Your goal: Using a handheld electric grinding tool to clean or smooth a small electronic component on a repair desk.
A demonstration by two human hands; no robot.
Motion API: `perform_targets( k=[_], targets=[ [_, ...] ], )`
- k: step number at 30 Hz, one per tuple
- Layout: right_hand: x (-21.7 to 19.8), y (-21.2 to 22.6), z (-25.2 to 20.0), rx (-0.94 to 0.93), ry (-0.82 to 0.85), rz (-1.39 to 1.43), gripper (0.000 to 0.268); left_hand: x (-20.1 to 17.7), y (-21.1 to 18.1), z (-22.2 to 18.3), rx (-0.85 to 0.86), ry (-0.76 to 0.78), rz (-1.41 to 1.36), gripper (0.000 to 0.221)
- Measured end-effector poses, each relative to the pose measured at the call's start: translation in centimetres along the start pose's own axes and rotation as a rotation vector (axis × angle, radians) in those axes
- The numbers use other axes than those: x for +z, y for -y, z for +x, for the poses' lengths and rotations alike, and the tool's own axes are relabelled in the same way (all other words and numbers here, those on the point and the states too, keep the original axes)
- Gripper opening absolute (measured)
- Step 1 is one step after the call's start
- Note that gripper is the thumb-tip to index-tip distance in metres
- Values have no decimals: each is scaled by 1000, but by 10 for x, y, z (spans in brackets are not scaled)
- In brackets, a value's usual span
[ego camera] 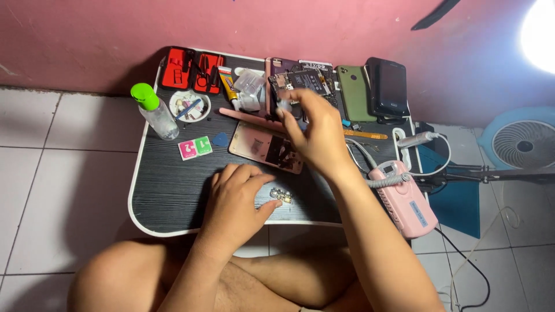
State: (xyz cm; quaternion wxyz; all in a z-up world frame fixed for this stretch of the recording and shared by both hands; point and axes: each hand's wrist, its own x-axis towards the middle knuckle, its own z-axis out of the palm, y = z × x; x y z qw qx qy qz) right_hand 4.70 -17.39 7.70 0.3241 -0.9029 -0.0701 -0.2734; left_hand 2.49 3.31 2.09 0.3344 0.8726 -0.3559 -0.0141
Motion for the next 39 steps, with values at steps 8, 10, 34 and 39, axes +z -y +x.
perform_targets(
  k=[8, 10, 34, 39],
  targets=[
    [79, -86, 121, 331, 180, -109, 16, 10, 7, 1, 26, -98, -32, 51],
    [95, -92, 135, 388, 237, -213, 22, 9, 8, 2, 28, -100, -35, 51],
    [42, -18, 64, 123, 802, -644, 42, 6, 5, 4, 16, -247, -129, 33],
    [52, -20, 66, 109, 842, -667, 54, 7, 7, 3, 22, -282, -184, 33]
  ],
)
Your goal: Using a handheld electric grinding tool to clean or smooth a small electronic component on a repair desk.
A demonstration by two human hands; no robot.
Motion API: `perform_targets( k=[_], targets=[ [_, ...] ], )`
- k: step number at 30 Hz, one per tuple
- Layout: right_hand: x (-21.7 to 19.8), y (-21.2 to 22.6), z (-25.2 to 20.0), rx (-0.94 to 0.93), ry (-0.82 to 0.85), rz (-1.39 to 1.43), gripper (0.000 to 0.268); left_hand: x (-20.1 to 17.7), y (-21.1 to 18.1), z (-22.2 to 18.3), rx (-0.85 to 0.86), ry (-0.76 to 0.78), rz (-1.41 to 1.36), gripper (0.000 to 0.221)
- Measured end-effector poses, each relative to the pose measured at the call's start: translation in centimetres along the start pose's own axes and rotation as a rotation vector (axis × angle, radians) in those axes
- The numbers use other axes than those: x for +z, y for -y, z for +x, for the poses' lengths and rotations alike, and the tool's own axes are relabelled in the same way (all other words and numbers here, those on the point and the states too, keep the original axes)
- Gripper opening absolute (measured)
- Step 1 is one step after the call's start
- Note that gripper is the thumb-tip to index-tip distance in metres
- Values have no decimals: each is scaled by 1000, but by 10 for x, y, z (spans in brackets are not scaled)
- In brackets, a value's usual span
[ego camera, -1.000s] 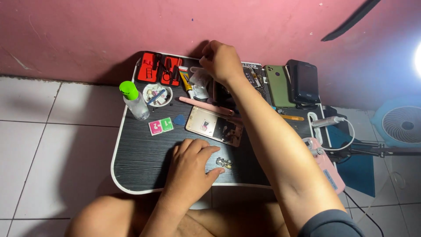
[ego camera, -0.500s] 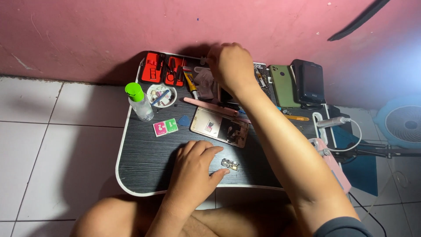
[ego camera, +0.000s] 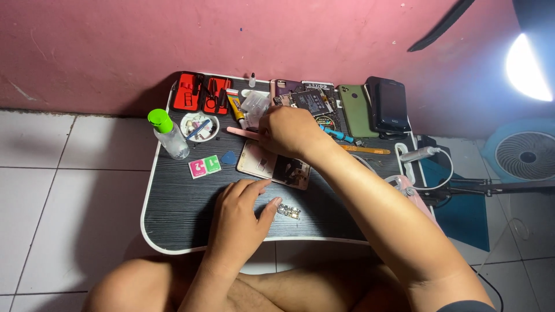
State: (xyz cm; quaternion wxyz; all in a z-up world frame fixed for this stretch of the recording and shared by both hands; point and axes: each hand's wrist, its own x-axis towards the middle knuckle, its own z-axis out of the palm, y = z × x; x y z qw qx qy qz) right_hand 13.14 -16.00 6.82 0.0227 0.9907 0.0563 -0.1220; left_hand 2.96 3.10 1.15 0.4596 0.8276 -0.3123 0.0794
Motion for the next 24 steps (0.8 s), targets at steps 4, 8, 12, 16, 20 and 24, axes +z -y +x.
perform_targets(
  k=[4, 8, 12, 16, 20, 24],
  targets=[
    [-26, 7, -24, -13, -1, 15, 46, -2, -3, 1, -32, -64, -81, 33],
    [-28, 10, -56, -203, -484, 199, 17, -2, -5, 3, -237, -207, -361, 48],
    [-28, 49, -97, -348, -561, 198, 18, -15, -20, 11, -265, -215, -371, 69],
    [-38, 67, -95, -550, -565, 268, 27, 36, 27, -16, -96, 220, 756, 12],
    [-28, 42, -31, -402, -511, 383, 10, 1, -16, -1, -604, -559, -873, 16],
    [2, 36, 47, -427, -472, 199, 19, -4, -9, 8, -781, -776, -1209, 28]
  ],
)
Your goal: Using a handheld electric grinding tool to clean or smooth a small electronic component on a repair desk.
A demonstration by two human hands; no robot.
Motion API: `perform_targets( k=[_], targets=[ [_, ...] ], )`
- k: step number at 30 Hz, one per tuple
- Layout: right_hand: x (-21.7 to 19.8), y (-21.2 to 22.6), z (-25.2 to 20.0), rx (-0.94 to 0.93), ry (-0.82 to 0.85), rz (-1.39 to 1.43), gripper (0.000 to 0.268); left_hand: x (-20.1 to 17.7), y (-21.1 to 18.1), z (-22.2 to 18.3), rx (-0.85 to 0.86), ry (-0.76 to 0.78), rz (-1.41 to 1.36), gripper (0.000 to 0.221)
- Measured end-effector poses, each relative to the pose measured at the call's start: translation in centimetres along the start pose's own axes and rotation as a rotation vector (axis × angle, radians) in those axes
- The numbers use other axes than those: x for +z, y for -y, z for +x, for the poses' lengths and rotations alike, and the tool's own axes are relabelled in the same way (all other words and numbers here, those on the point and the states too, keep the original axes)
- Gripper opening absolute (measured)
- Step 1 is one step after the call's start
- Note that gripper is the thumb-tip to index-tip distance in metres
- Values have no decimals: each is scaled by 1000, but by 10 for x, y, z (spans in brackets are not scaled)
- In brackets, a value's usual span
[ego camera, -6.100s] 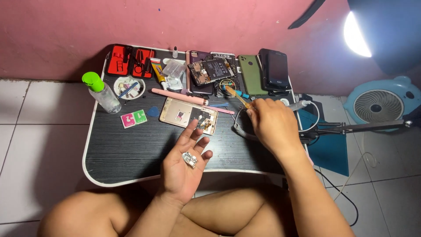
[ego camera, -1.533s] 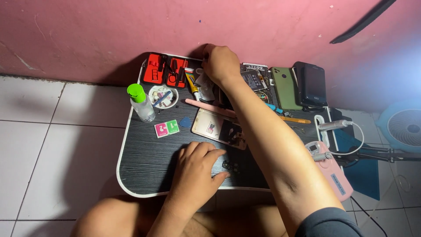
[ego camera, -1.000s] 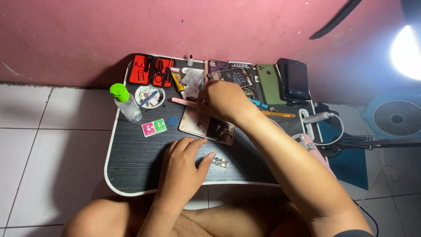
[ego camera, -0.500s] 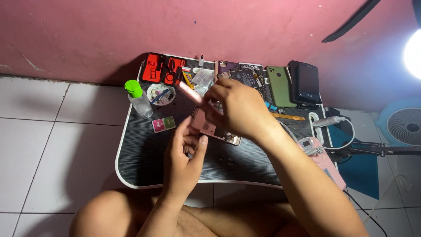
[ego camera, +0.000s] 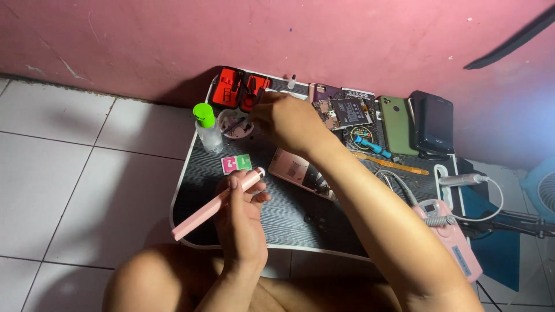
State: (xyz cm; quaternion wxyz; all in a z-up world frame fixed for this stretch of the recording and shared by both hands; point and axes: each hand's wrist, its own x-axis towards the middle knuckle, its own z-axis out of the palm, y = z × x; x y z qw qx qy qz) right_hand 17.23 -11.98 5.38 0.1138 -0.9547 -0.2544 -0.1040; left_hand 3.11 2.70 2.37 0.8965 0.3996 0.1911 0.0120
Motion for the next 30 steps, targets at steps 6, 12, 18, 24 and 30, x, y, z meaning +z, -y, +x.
perform_targets(
  k=[6, 12, 18, 24, 30],
  targets=[
    [49, -10, 32, 15, 135, -158, 19, -9, 6, 4, 152, 55, -33, 17],
    [57, -8, 40, 35, 146, -217, 28, -5, -1, 4, 99, 4, -72, 20],
    [59, -5, 47, -54, 225, -365, 24, -6, 0, 3, 114, 19, -51, 19],
    [35, 0, 34, -91, 118, -452, 26, -6, 0, 5, 103, -4, -31, 24],
    [-54, 32, -65, 202, -183, 361, 10, -7, 3, 0, 49, 115, 28, 36]
  ],
)
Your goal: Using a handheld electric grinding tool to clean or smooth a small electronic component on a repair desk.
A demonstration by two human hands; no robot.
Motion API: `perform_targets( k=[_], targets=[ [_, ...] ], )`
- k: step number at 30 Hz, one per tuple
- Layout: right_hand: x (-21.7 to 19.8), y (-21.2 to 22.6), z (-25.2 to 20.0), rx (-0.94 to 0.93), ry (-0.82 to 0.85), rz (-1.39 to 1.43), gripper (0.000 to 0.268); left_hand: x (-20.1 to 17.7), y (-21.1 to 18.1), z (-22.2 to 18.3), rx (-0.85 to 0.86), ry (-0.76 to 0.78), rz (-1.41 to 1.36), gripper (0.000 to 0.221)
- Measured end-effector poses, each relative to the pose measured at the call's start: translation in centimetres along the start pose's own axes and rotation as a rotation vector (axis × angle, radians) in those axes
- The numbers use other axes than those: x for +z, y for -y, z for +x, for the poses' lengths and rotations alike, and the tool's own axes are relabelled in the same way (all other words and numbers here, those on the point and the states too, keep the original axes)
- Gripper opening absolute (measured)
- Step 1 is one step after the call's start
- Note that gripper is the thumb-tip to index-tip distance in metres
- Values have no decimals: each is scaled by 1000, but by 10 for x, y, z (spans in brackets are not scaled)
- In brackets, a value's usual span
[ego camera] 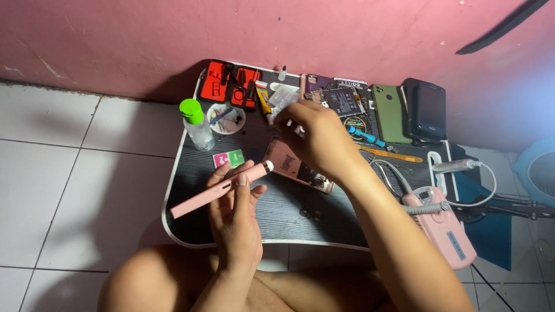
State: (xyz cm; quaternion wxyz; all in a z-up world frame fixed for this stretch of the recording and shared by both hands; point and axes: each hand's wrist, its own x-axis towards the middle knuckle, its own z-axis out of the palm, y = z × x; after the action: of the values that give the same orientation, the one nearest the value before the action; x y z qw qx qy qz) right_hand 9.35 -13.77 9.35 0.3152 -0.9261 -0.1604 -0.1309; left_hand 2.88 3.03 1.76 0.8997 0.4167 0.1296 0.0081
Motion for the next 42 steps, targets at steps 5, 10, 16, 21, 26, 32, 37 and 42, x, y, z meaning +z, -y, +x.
perform_targets(
  k=[5, 10, 16, 21, 26, 32, 37, 42],
  targets=[
    [-1, -3, -123, 304, -268, 299, 9, -2, 33, -11, 3, 253, -98, 37],
    [24, -18, -169, 313, -527, 477, 8, -5, 56, -14, -44, 407, -47, 34],
    [28, -11, -163, 248, -556, 618, 6, -3, 49, -13, -67, 448, 9, 28],
    [21, -12, -166, 197, -529, 585, 5, -2, 47, -13, -86, 449, 31, 28],
    [15, -8, -164, 172, -509, 515, 4, 0, 44, -13, -99, 468, 48, 27],
    [7, -6, -162, 137, -471, 427, 2, 0, 42, -15, -72, 513, 67, 28],
    [2, -4, -162, 107, -444, 368, 1, 0, 43, -15, -48, 558, 97, 30],
    [5, -4, -164, 160, -425, 380, 2, -1, 42, -15, -37, 567, 110, 27]
  ],
)
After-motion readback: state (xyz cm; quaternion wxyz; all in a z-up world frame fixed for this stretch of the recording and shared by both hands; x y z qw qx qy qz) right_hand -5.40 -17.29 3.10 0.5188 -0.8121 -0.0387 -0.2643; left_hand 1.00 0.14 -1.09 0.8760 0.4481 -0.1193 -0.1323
